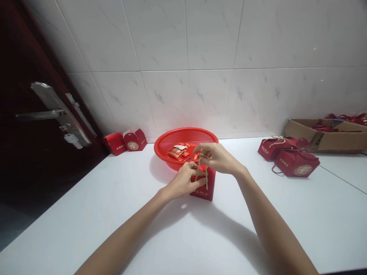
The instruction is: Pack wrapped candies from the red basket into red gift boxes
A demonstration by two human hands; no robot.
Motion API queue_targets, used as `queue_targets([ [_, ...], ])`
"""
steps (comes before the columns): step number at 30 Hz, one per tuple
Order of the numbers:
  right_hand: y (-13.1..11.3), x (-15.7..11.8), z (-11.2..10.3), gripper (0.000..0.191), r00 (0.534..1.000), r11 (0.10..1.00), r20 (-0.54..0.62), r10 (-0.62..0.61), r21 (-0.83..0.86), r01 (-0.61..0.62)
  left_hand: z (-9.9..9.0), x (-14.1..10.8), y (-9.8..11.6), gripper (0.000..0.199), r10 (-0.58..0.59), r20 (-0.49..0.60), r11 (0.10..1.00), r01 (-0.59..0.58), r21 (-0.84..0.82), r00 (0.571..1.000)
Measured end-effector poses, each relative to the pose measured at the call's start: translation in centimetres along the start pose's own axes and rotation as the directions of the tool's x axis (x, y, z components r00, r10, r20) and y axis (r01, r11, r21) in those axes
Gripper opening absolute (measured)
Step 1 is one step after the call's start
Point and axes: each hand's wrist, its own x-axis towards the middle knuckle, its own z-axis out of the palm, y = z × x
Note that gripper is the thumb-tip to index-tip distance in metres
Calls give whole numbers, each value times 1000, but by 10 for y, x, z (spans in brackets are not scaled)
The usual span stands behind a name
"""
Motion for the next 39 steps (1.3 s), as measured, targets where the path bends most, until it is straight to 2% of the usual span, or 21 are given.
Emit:
queue_targets([
  [6, -2, -1, 0, 31, 1000, 999, 18, -7, 37, 6, 0, 0, 0, 29, -19, 25, 1000, 19, 10, 1000],
  [14, -5, 0, -1, 32, 999, 999, -24, -30, 12, 30, 0, 1, 3, 29, -34, 64, 999, 32, 30, 997],
  [19, -7, -1, -1, 31, 997, 998, -32, -66, 20, 67, 0, 1, 3, 26, -52, 47, 998, 50, 33, 998],
  [24, -7, -3, -3, 30, 996, 996, 12, -85, 1, 85, -1, 1, 3, 27, -66, 78, 998, 65, 12, 995],
  [29, -8, -4, -5, 13, 988, 988, 92, -125, -76, 132, -2, 0, 3, 22, -52, 68, 998, 55, -43, 996],
  [31, -9, -5, -5, 13, 986, 987, 117, -123, -93, 134, -2, 0, 2, 22, -60, 74, 997, 63, -40, 995],
  [36, -10, -7, -8, 27, 994, 994, 29, -101, -35, 102, -4, 0, 2, 33, -92, 93, 996, 92, -1, 991],
  [39, -8, -6, -9, 29, 993, 993, -15, -114, -26, 113, -5, 0, 2, 32, -69, 93, 997, 70, -7, 993],
])
